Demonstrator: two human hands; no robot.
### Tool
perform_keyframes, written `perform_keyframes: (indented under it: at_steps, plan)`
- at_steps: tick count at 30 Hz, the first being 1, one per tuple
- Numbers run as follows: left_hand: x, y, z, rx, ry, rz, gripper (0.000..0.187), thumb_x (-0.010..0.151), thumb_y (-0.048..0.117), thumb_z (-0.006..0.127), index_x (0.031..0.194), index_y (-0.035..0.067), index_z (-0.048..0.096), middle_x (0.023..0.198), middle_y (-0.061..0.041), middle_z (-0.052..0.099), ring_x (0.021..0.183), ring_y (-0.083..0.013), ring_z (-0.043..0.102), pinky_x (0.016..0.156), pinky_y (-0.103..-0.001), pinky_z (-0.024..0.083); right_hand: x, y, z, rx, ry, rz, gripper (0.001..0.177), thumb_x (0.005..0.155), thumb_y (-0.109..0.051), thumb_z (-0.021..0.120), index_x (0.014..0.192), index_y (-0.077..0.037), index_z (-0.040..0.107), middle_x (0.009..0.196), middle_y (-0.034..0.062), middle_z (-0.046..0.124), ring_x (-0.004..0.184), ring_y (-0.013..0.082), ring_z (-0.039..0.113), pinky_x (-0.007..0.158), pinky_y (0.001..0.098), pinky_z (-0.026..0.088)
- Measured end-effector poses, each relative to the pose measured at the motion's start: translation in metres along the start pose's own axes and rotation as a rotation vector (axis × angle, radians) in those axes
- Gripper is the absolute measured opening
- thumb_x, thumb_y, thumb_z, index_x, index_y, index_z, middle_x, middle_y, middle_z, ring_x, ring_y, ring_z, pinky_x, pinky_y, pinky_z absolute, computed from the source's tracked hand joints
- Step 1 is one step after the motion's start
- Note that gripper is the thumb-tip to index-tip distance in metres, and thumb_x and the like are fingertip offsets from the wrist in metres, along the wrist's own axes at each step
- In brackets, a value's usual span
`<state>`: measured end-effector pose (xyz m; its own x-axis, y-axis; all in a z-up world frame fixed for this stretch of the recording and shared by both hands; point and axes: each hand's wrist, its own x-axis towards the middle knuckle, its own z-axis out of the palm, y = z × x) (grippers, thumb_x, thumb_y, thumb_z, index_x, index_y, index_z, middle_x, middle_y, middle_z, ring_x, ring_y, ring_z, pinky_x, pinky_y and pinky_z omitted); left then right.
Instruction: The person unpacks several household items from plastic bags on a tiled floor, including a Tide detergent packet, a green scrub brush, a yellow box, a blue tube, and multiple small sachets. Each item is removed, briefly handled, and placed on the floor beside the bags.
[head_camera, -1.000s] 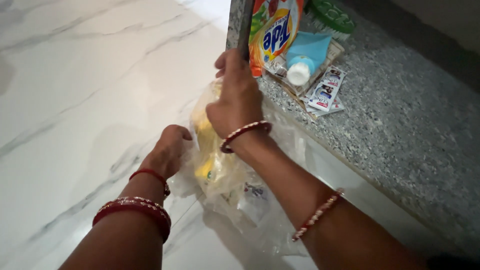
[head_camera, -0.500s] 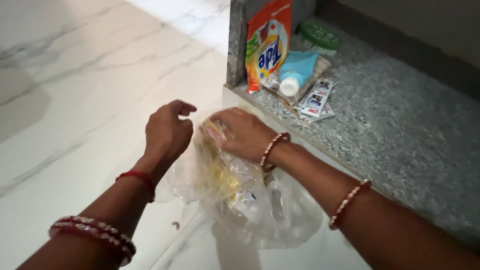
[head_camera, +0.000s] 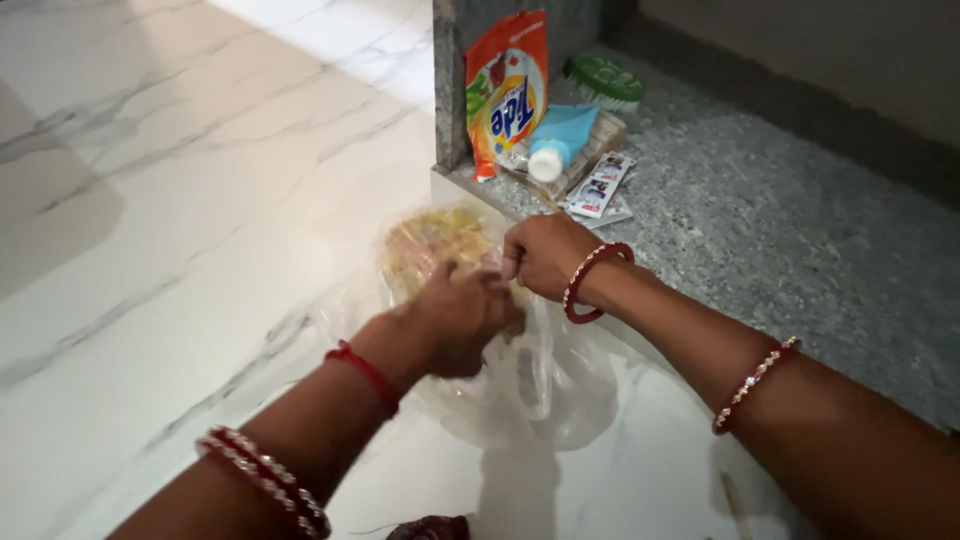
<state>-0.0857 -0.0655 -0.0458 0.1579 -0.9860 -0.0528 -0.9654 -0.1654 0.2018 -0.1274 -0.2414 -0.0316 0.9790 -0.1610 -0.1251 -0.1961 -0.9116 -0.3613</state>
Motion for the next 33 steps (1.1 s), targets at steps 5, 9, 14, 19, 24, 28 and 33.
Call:
perform_keyframes:
  at_steps: [5,9,14,19,24,28,33]
  plan:
    - [0.006,0.0,0.011,0.12,-0.065,-0.073,0.017,0.09,0.021,0.063,0.103,0.017,0.074,0.11,-0.012,0.072,0.11,-0.0302,0.065,0.105,-0.069,0.037,-0.002,-0.007,-0.011,0.204,-0.097,0.001,0.007,0.083,-0.009,0.068,0.084,-0.008,0.075,0.08,0.0077,0.078,0.079,0.0209,0.078,0.075,0.035,0.061]
    - [0.005,-0.029,-0.003,-0.081,0.186,-0.328,0.023,0.095,0.03,0.065,0.095,0.008,0.074,0.088,-0.018,0.074,0.087,-0.0356,0.071,0.081,-0.049,0.056,-0.005,-0.02,-0.018,0.146,0.058,-0.052,0.021,0.078,-0.007,0.072,0.098,-0.007,0.067,0.087,0.0131,0.076,0.082,0.0236,0.075,0.074,0.0383,0.058]
    - [-0.008,-0.055,-0.025,-0.533,0.691,-0.739,0.031,0.1,0.033,0.061,0.095,0.004,0.071,0.076,-0.013,0.074,0.068,-0.0272,0.074,0.073,-0.042,0.056,-0.025,-0.054,-0.022,0.356,0.507,-0.284,0.034,0.091,-0.016,0.065,0.123,-0.009,0.056,0.106,0.0141,0.067,0.101,0.0288,0.067,0.088,0.0409,0.053]
    - [-0.02,-0.072,-0.049,-0.661,0.986,-0.974,0.028,0.103,0.031,0.061,0.095,0.006,0.07,0.077,-0.011,0.073,0.072,-0.0211,0.071,0.072,-0.039,0.055,-0.028,-0.065,0.01,-0.178,0.613,-0.618,0.022,0.094,-0.019,0.072,0.113,-0.016,0.061,0.123,0.0085,0.058,0.127,0.0289,0.05,0.109,0.0552,0.039]
    - [-0.022,-0.055,-0.039,-0.528,1.218,-0.876,0.018,0.09,0.007,0.057,0.108,0.011,0.058,0.101,-0.01,0.061,0.097,-0.0233,0.064,0.084,-0.039,0.052,0.015,-0.044,0.05,-0.272,0.608,-0.333,0.064,0.069,-0.022,0.076,0.128,-0.005,0.06,0.143,0.0179,0.05,0.138,0.039,0.039,0.108,0.0729,0.029]
    - [-0.03,-0.043,-0.031,0.142,1.063,-0.405,0.028,0.075,-0.007,0.06,0.09,0.015,0.069,0.118,-0.013,0.068,0.12,-0.0349,0.056,0.099,-0.052,0.039,0.049,-0.03,0.046,-0.197,0.585,-0.204,0.08,0.064,-0.01,0.076,0.142,-0.003,0.056,0.157,0.0205,0.043,0.146,0.0464,0.032,0.104,0.0815,0.026]
    - [-0.017,-0.049,-0.016,0.199,0.716,-0.132,0.016,0.089,0.002,0.063,0.1,0.013,0.069,0.123,-0.006,0.063,0.132,-0.0262,0.054,0.121,-0.058,0.028,0.05,-0.029,0.022,0.032,0.601,-0.337,0.042,0.076,-0.009,0.074,0.118,-0.012,0.07,0.133,0.0085,0.064,0.133,0.0421,0.045,0.106,0.0539,0.041]
